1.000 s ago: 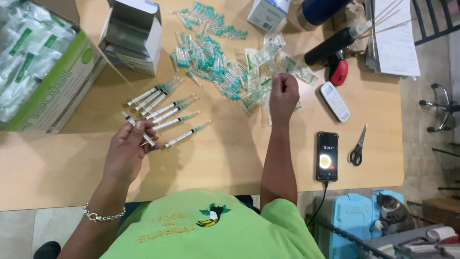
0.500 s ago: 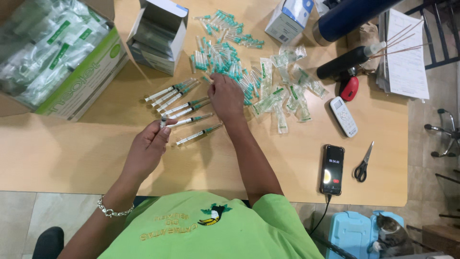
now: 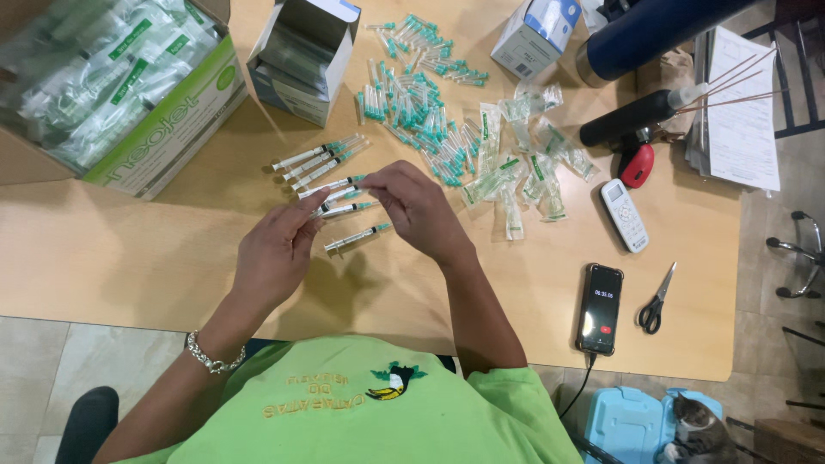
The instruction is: The person repeatedly opens sealed syringe packages, removes the syringes, and attaches needles to the syringe barrels. The assembled syringes are placed in a row on the table while empty wrappers accumulate nearby.
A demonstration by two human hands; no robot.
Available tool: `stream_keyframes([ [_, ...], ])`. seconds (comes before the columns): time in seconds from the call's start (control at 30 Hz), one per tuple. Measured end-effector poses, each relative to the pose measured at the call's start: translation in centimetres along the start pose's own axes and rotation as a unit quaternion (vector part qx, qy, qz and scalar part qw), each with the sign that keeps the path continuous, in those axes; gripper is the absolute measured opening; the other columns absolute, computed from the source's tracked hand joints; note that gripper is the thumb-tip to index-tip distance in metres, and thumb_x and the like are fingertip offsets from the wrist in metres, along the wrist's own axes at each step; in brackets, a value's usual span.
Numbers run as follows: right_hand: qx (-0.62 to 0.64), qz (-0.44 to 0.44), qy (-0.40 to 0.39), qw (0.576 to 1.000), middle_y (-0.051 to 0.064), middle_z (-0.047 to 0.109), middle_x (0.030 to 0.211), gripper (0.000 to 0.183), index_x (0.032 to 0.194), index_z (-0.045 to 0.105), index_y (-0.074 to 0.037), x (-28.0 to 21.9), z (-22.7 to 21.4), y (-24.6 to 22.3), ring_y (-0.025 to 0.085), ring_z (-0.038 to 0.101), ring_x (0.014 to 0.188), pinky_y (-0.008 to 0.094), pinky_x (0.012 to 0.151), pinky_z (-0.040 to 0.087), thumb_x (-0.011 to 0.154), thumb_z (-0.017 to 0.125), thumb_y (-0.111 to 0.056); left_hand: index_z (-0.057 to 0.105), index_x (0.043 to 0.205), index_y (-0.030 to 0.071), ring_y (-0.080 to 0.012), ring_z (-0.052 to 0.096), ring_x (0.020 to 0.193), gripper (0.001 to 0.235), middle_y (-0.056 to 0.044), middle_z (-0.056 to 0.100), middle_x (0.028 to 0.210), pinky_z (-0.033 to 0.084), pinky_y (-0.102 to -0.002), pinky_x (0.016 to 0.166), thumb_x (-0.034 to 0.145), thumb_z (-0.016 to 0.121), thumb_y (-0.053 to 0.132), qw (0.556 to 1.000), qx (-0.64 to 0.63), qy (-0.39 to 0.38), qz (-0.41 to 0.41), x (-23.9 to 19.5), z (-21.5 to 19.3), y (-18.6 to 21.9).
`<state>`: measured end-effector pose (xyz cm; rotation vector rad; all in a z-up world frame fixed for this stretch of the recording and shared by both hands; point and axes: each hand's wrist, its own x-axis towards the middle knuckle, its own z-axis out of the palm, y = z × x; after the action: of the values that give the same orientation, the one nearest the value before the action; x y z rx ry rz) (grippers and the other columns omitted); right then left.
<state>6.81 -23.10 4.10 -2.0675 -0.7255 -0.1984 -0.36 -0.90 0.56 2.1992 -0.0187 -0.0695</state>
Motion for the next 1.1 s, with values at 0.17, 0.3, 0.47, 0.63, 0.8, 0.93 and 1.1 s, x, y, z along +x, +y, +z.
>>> stream_keyframes([
  [0.17, -0.007, 0.004, -0.021, 1.000, 0.008, 0.068, 0.094, 0.016, 0.108, 0.075, -0.013, -0.4, 0.6, -0.6, 0.032, 0.073, 0.091, 0.039, 0.084, 0.059, 0.100, 0.065, -0.004, 0.061, 0.145, 0.036, -0.0342, 0.068, 0.099, 0.042, -0.010, 0.066, 0.094, 0.056, -0.048, 0.082, 0.105, 0.060, 0.025, 0.998, 0.033, 0.029, 0.046, -0.3, 0.5, -0.6],
  [0.3, -0.011, 0.000, -0.020, 1.000, 0.006, 0.066, 0.095, 0.016, 0.109, 0.075, -0.015, -0.7, 0.7, -0.6, 0.030, 0.072, 0.094, 0.039, 0.088, 0.059, 0.101, 0.065, -0.005, 0.062, 0.144, 0.039, -0.0348, 0.068, 0.092, 0.041, -0.009, 0.062, 0.087, 0.056, -0.048, 0.076, 0.104, 0.061, 0.029, 0.994, 0.062, 0.050, 0.069, -0.5, 1.1, -1.1],
  [0.47, -0.021, -0.016, -0.018, 1.000, 0.006, 0.068, 0.094, 0.016, 0.109, 0.076, -0.015, -1.3, 1.4, 0.1, 0.029, 0.073, 0.092, 0.038, 0.087, 0.060, 0.100, 0.067, -0.005, 0.059, 0.147, 0.039, -0.0367, 0.068, 0.087, 0.046, -0.009, 0.061, 0.084, 0.057, -0.050, 0.072, 0.103, 0.060, 0.025, 0.991, 0.088, 0.048, 0.091, -0.4, 1.5, -1.9],
  [0.63, 0.014, 0.015, -0.002, 1.000, 0.007, 0.071, 0.091, 0.018, 0.105, 0.077, -0.013, -2.8, 2.4, 1.2, 0.029, 0.075, 0.088, 0.037, 0.082, 0.061, 0.097, 0.068, 0.000, 0.057, 0.148, 0.032, -0.0390, 0.068, 0.078, 0.044, -0.011, 0.059, 0.080, 0.057, -0.051, 0.068, 0.105, 0.057, 0.022, 0.980, 0.152, 0.053, 0.113, -0.9, 3.4, -3.0],
  [0.8, 0.039, 0.066, -0.039, 0.996, 0.014, 0.074, 0.092, 0.019, 0.108, 0.078, -0.012, -2.7, 0.7, 1.8, 0.037, 0.074, 0.089, 0.047, 0.084, 0.060, 0.097, 0.068, 0.000, 0.062, 0.136, 0.031, -0.0206, 0.068, 0.080, 0.035, 0.000, 0.056, 0.084, 0.056, -0.032, 0.065, 0.101, 0.061, 0.033, 0.924, 0.317, 0.139, 0.163, -0.6, 4.6, -2.5],
  [0.93, -0.104, 0.039, 0.009, 0.994, 0.010, 0.076, 0.099, 0.011, 0.106, 0.077, -0.012, -2.0, 0.6, 7.5, 0.034, 0.073, 0.092, 0.046, 0.086, 0.058, 0.099, 0.069, -0.015, 0.069, 0.124, 0.028, -0.0188, 0.065, 0.082, 0.031, 0.002, 0.055, 0.087, 0.057, -0.033, 0.065, 0.094, 0.068, 0.035, 0.901, 0.357, 0.157, 0.191, 0.2, 5.9, -4.0],
  [1.1, -0.316, 0.036, 0.092, 0.944, 0.000, 0.072, 0.100, 0.015, 0.112, 0.075, -0.024, -0.5, 2.1, 13.3, 0.025, 0.071, 0.092, 0.038, 0.083, 0.059, 0.100, 0.068, -0.029, 0.073, 0.122, 0.023, -0.0225, 0.065, 0.085, 0.032, -0.004, 0.060, 0.093, 0.056, -0.032, 0.061, 0.092, 0.069, 0.035, 0.886, 0.388, 0.168, 0.192, 0.5, 6.2, -3.8],
])
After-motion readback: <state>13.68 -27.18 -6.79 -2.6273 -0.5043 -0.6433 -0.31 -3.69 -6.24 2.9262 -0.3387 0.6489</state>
